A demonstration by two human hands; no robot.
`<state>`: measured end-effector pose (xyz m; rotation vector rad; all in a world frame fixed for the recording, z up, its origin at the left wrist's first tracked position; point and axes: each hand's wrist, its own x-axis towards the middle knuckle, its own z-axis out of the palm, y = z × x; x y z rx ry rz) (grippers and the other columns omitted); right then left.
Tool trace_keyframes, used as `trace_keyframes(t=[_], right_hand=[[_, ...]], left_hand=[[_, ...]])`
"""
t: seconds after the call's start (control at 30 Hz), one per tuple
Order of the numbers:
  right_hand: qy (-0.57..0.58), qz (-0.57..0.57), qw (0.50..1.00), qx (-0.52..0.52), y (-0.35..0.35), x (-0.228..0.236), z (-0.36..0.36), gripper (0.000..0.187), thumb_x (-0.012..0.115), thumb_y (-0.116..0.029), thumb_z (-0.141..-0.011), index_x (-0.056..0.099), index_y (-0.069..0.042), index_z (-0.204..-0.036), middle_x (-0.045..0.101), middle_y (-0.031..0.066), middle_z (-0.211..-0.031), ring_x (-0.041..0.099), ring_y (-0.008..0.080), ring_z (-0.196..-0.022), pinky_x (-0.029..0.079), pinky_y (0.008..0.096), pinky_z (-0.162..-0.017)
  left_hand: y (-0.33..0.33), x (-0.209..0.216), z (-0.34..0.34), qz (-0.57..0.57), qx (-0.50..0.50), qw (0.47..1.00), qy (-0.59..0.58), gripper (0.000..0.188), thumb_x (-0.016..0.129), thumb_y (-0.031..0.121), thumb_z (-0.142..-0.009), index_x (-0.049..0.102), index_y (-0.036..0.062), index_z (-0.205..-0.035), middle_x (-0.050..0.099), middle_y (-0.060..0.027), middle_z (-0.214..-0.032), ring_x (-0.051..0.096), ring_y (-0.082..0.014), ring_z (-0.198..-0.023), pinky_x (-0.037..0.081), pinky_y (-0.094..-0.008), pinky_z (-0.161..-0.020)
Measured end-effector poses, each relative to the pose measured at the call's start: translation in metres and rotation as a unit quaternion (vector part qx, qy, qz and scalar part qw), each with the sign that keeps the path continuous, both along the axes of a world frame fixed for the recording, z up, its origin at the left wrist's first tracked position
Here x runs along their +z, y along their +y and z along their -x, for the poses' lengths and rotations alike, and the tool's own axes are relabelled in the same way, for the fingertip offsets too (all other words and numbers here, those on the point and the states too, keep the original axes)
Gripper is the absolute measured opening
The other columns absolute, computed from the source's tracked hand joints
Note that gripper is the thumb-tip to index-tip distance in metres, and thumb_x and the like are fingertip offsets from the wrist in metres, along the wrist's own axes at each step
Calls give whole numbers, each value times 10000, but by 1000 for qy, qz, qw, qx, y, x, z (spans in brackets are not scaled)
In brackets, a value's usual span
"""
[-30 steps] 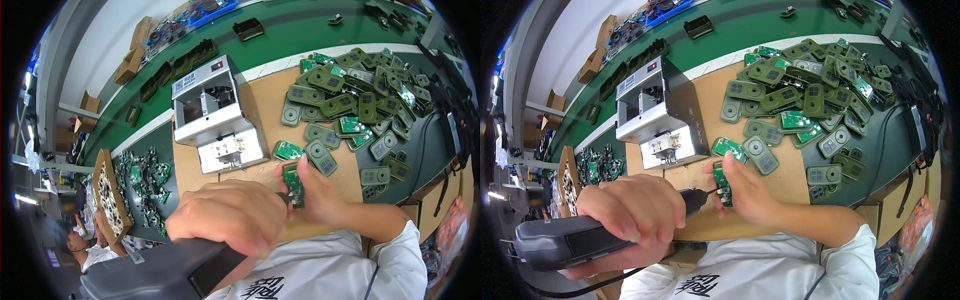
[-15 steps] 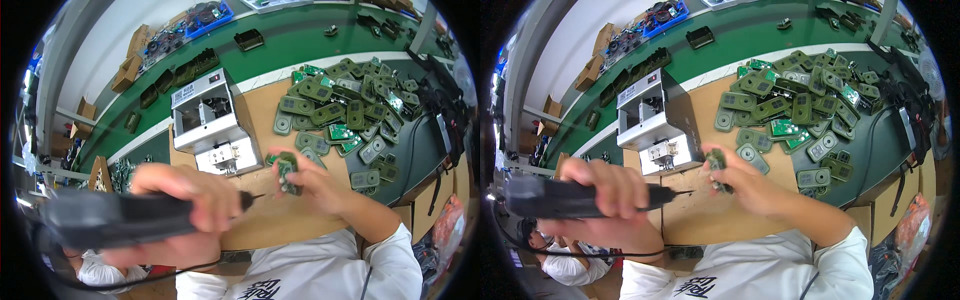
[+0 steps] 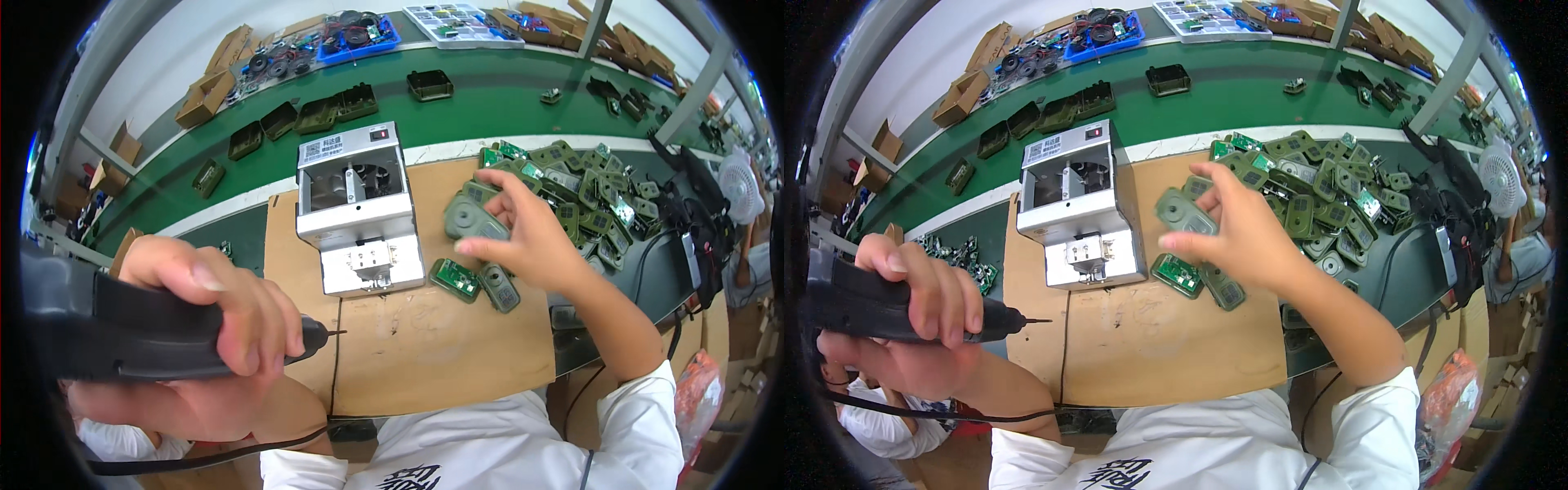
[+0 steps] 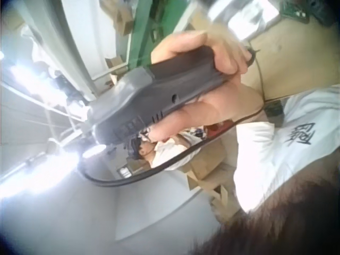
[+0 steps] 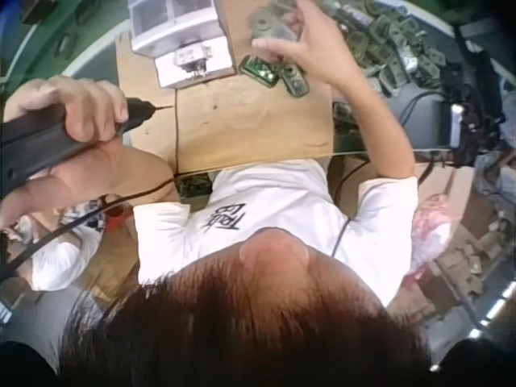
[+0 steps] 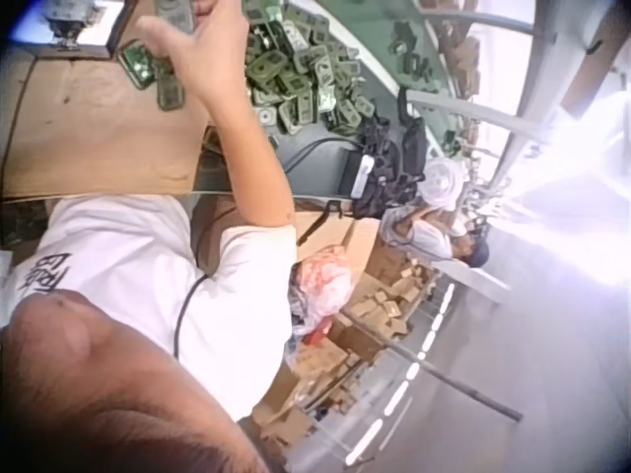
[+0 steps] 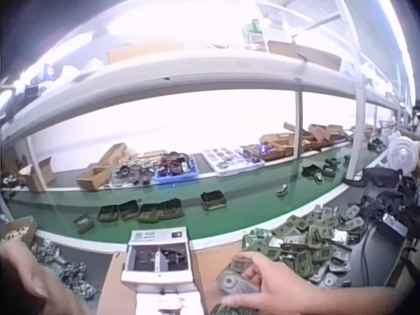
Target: The user is assembling electronic units by placing circuit boards into plastic housings and securing them with an electric screwdriver.
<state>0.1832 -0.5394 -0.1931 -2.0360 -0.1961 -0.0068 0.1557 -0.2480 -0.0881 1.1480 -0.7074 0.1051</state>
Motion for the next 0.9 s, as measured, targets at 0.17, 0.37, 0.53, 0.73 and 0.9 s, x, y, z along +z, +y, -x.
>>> trace_keyframes(t=[0.17,0.37,0.53,0.73,0.9], right_hand=[[108,-81,989,-60,2,14,-77,654,704,-292,-882,394,61,-1336,604,94,-932,600,150,-851,505,288,-758],[6,-64,985,-160,-5,29,-110,563,647,-322,-920,440,24,-1313,611,128,-1004,610,182,-839,516,313,-750],[-102,245,959,100,-12,54,-23,375,691,-251,-851,590,-17,-1126,625,131,-946,620,218,-808,507,335,-731],[-55,400,913,-60,-13,-8,93,401,750,-348,-771,585,-67,-1004,656,119,-877,658,302,-814,524,399,-655],[-87,354,923,-126,8,-49,111,394,719,-321,-800,583,-58,-1061,655,128,-969,654,298,-829,531,396,-654]], left_hand=[[-3,-5,-2,-4,5,1000,1,728,529,731,-826,456,47,-1064,492,-5,-637,485,-101,-448,435,-260,-447],[-3,1,2,3,29,999,-23,736,528,733,-825,454,41,-1065,490,-2,-649,478,-91,-447,428,-249,-447],[12,-1,7,3,44,999,-30,758,546,694,-845,444,7,-1149,506,-24,-733,503,-97,-529,446,-248,-516],[14,-1,-2,-68,179,981,-45,743,562,484,-938,305,-42,-1396,491,-108,-976,510,-163,-849,442,-304,-820],[13,-3,-3,-111,240,961,-84,731,540,429,-946,258,-64,-1406,492,-121,-1045,520,-161,-882,458,-301,-860]])
